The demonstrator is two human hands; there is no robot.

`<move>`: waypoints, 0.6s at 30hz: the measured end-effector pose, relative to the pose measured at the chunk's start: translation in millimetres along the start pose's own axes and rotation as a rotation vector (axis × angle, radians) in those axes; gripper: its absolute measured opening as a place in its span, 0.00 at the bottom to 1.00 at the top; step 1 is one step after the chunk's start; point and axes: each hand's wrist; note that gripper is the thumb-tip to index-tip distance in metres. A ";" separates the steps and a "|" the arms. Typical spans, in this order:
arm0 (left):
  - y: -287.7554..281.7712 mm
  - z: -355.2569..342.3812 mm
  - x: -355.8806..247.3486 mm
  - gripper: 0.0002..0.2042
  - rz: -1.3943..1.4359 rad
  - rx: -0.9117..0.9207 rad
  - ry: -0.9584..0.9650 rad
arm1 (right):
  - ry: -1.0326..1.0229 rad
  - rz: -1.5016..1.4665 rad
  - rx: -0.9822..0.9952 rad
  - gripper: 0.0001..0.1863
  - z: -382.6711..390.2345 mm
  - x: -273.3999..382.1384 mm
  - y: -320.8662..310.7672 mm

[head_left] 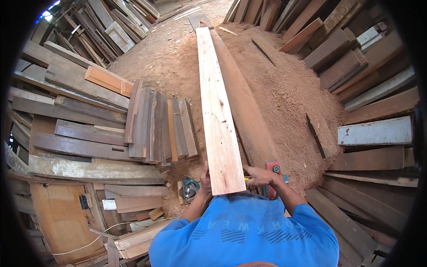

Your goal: The person planes the surface of a long wooden beam using a handheld electric planer, repeatedly passing the tool along the length of the wood and checking the width with a measuring tape.

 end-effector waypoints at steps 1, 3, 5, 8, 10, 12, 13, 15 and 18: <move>-7.5 0.8 1.5 0.37 -0.032 -0.027 0.010 | -0.020 -0.033 0.032 0.47 -6.6 8.1 5.3; -20.5 0.3 3.9 0.35 -0.101 -0.076 0.022 | 0.140 0.005 0.097 0.51 -8.2 21.7 -1.9; -19.4 -2.1 4.1 0.34 -0.042 -0.100 -0.017 | 0.119 -0.002 0.075 0.50 -17.8 -7.9 5.8; -14.0 -6.2 6.5 0.35 0.037 -0.102 -0.088 | 0.041 0.049 -0.002 0.52 -25.5 -33.8 12.1; -18.3 -8.9 7.9 0.35 0.085 -0.059 -0.128 | -0.061 0.104 -0.073 0.54 -27.2 -43.1 15.3; -19.8 -12.5 10.3 0.35 0.120 -0.025 -0.155 | -0.037 0.074 -0.064 0.52 -24.9 -48.3 15.9; -19.8 -11.9 9.8 0.35 0.133 -0.020 -0.154 | 0.035 0.018 -0.008 0.49 -22.2 -39.3 12.5; -18.4 -9.4 10.1 0.35 0.126 -0.058 -0.152 | 0.110 -0.042 0.093 0.43 -10.2 -17.3 0.9; -12.0 -10.4 6.7 0.35 0.109 -0.125 -0.138 | 0.002 -0.047 0.179 0.34 9.3 -20.1 -22.9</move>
Point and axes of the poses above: each hand's wrist, its own z-axis away from the middle knuckle, its own y-axis out of the palm, x = y × z, and after that the axes turned 6 degrees about y, right-handed
